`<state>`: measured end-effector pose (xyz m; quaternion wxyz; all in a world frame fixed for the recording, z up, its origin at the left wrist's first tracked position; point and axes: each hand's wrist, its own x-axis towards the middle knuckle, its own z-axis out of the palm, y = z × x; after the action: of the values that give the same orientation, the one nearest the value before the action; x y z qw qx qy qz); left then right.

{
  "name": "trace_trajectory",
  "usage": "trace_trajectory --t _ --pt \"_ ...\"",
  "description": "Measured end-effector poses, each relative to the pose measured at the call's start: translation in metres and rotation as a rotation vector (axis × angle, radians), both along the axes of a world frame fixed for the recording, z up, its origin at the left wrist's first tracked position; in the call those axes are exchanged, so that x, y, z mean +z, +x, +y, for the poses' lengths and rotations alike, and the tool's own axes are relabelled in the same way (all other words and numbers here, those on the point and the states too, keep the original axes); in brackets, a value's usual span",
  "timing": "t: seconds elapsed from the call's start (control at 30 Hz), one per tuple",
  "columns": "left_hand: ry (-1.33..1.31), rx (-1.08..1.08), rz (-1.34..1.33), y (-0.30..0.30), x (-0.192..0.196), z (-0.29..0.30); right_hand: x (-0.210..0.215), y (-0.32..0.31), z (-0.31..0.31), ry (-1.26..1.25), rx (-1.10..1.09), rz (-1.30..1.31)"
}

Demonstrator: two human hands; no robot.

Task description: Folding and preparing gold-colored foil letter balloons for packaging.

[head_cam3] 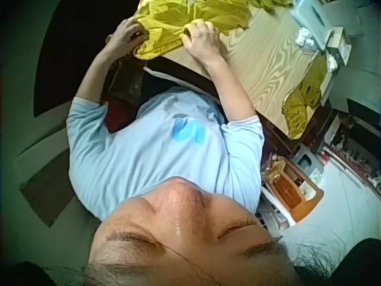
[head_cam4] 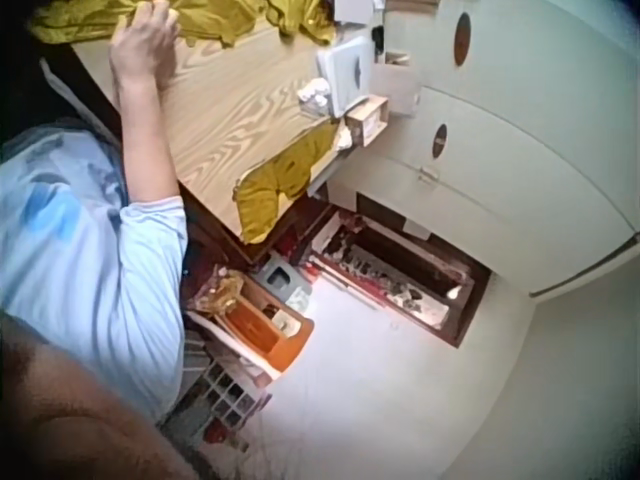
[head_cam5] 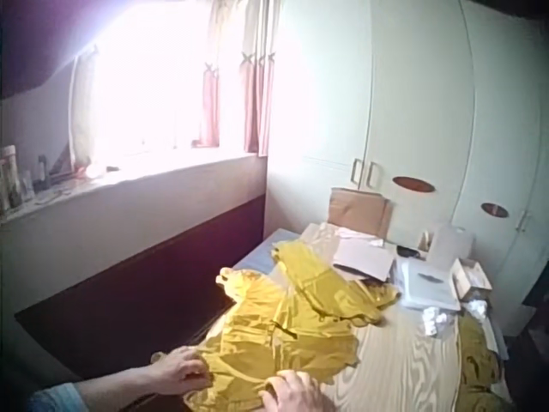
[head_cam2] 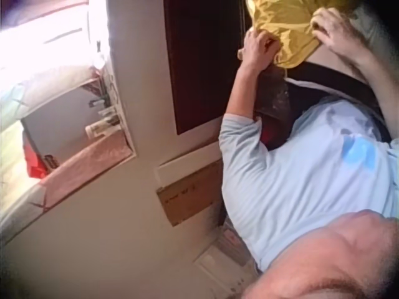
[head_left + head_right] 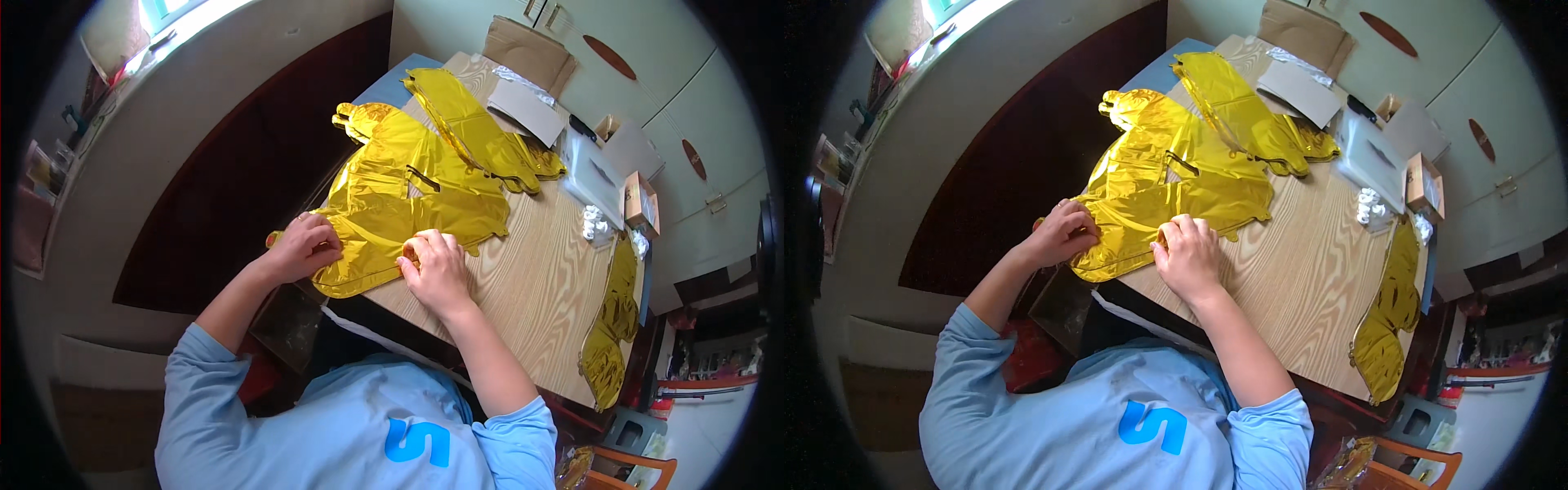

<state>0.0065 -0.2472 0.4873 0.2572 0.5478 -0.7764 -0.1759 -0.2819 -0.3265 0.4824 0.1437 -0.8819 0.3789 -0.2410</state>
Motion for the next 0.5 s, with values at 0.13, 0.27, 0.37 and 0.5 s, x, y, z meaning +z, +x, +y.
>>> trace_trajectory --t 0.13,0.27,0.37,0.5 --pt "-0.022 -0.131 -0.173 -0.013 0.049 0.024 0.001 -0.001 -0.001 -0.018 -0.007 0.043" --pt "-0.317 -0.305 -0.378 -0.006 0.023 0.037 0.004 0.002 -0.001 -0.067 0.026 0.092" --pt "-0.282 -0.289 -0.461 -0.004 0.024 0.038 0.006 0.002 -0.002 -0.064 0.033 0.112" --pt "0.002 -0.305 -0.461 -0.01 0.043 0.034 0.004 0.002 -0.001 -0.096 0.042 0.1"
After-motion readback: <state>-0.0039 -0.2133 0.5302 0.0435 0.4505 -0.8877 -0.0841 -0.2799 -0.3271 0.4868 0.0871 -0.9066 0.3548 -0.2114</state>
